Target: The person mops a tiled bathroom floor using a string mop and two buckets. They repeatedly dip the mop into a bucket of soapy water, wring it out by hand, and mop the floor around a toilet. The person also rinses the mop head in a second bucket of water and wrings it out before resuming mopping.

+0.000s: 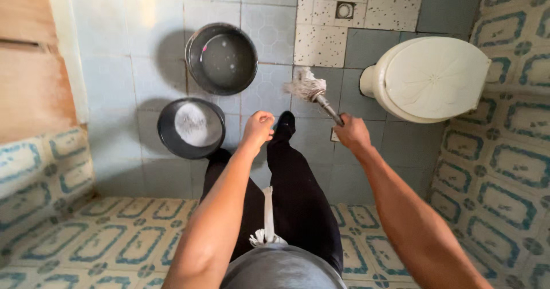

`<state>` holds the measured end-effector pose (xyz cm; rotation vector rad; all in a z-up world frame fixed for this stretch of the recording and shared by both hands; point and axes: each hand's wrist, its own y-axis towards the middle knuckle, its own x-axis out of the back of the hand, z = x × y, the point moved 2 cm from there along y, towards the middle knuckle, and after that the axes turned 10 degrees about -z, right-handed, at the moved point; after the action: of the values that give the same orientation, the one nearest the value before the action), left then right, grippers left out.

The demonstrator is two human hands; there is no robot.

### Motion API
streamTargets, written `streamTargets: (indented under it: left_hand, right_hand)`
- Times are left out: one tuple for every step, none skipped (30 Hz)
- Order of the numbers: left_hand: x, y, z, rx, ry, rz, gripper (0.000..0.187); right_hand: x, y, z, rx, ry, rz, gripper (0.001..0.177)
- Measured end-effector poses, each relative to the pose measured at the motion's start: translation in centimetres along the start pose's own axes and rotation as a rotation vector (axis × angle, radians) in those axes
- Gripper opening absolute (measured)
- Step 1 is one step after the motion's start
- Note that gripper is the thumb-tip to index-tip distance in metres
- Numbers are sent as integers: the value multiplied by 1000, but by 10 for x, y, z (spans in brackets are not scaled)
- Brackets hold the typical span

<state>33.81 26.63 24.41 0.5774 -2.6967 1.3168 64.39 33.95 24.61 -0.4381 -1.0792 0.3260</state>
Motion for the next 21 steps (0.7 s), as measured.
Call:
streamTargets:
  left_hand:
    - [1,-4,-9,-19,25,-11,28]
    - [4,-6,-17,-39,49,-23,28]
    - [5,-11,-23,-52,72,-36,28]
    - [8,-16,-29,-57,88,-31,28]
    - [10,-22,-34,-62,97,-32,28]
    - [12,-28,-39,-68,105,-34,29]
    - [14,-33,-43,-72,117,-32,29]
    - [16,-37,-47,-77,129,-30,29]
    - [17,-39,-51,-88,144,-20,29]
    - [17,-43,-52,-84,156,-9,29]
    - [17,-43,-55,-83,165,3,29]
    - [18,-43,-58,-82,175,14,28]
    - [18,-43,-58,-95,185,30,28]
    - [18,-41,-59,-108,195,46,28]
    - [21,-41,-58,-118,210,62,28]
    - [23,-41,-57,-117,224,74,28]
    - [22,-39,-57,-121,237,86,28]
    - [22,-38,-56,-126,250,98,27]
    - [20,-36,-56,-141,253,113,27]
    - [19,-34,-56,-157,256,127,27]
    - [20,-31,-56,-173,259,141,27]
  right_hand:
    - [-4,13,-15,-32,-27,14,19]
    - [-8,28,-30,-64,-54,28,18]
    - [-13,47,-43,-51,-79,45,19]
    - [-17,64,-57,-38,-103,61,21]
    - [-18,75,-74,-33,-154,65,23]
    - [-19,85,-91,-28,-204,69,24]
    - [-21,90,-106,-23,-255,78,26]
    - [-20,92,-119,-18,-306,87,28]
    - [-16,92,-134,-20,-355,89,30]
    - [-10,88,-148,-22,-403,91,31]
    - [2,78,-163,-15,-404,90,32]
    - [11,63,-174,-7,-404,90,33]
    - [19,49,-182,-101,-413,129,36]
    - [31,34,-191,-196,-422,167,41]
    - [45,14,-199,-245,-334,240,37]
    - [55,-8,-203,-291,-245,312,34]
    - [62,-26,-204,-280,-217,337,37]
    - [69,-45,-201,-270,-189,361,42]
    - [73,-65,-197,-311,-138,358,50]
    - [81,-88,-192,-353,-86,355,60]
    - [86,-113,-184,-475,35,340,65]
